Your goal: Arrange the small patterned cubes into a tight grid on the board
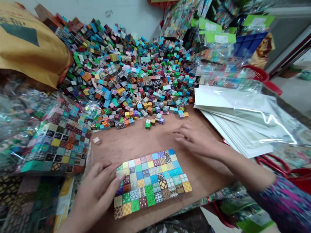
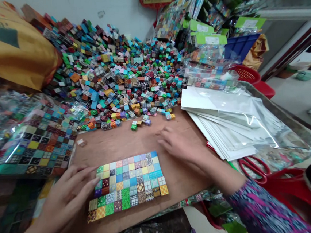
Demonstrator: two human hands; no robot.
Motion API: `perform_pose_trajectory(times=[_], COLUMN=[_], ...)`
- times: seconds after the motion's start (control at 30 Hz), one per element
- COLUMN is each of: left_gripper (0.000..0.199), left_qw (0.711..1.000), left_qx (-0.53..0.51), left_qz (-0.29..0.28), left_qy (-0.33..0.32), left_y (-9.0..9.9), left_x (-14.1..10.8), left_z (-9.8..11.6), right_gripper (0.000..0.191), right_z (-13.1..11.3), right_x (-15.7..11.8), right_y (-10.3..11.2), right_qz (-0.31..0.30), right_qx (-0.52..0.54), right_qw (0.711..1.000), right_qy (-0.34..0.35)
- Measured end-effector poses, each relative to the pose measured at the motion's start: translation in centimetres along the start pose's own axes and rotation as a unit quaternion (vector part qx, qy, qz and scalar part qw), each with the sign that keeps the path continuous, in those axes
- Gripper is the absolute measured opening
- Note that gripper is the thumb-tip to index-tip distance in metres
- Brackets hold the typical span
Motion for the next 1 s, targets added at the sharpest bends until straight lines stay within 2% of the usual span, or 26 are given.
perform_pose_trajectory(times=[0.1,0.17,0.23,0.33,0.43,0.6,0.77,1.0], left_gripper=[0.039,0.04,0.04,0.045,0.05,0.061,0.056,0.056], left_qw=[0.998,0.993,0.987,0.976,0.973,0.973,0.975,0.976], left_qx=[0.028,0.046,0.078,0.106,0.11,0.119,0.108,0.095], left_qz=[-0.051,-0.11,-0.137,-0.188,-0.2,-0.198,-0.192,-0.194], left_qy=[-0.028,-0.026,-0.017,-0.013,-0.02,-0.021,-0.022,-0.019], left_y=[-0.1,-1.4,-2.5,-4.6,-5.9,-7.4,-8.2,-8.1], left_x=[4.9,8.3,11.5,15.4,18.3,20.7,21.5,21.0], left_z=[1.1,1.3,1.3,1.6,2.2,1.9,1.7,1.9], right_gripper=[0.022,0.024,0.027,0.027,0.029,0.061,0.055,0.057], right_z=[1.9,1.9,2.1,3.1,4.3,4.1,3.4,3.3], right_x=[4.5,7.0,8.8,10.0,10.1,10.2,11.0,11.1], right_y=[0.0,-0.2,-0.4,-0.4,-0.4,-0.8,-0.9,-1.1], right_qz=[0.007,0.017,0.038,0.077,0.092,0.053,0.021,0.007], right_qx=[-0.015,-0.012,-0.014,-0.011,-0.005,-0.012,-0.049,-0.061], right_qw=[1.0,1.0,0.999,0.996,0.994,0.999,0.999,0.998], right_qy=[-0.005,0.003,-0.012,-0.049,-0.063,-0.005,0.008,-0.015])
Point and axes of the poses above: each hand's wrist, its own x-axis towards the middle knuckle, its own y-axis out of the back of the hand, z = x × y, the point moved 8 cm from there along x, towards the middle knuckle, and after that the axes turned 10 degrees about -z, right-handed, at the moved point
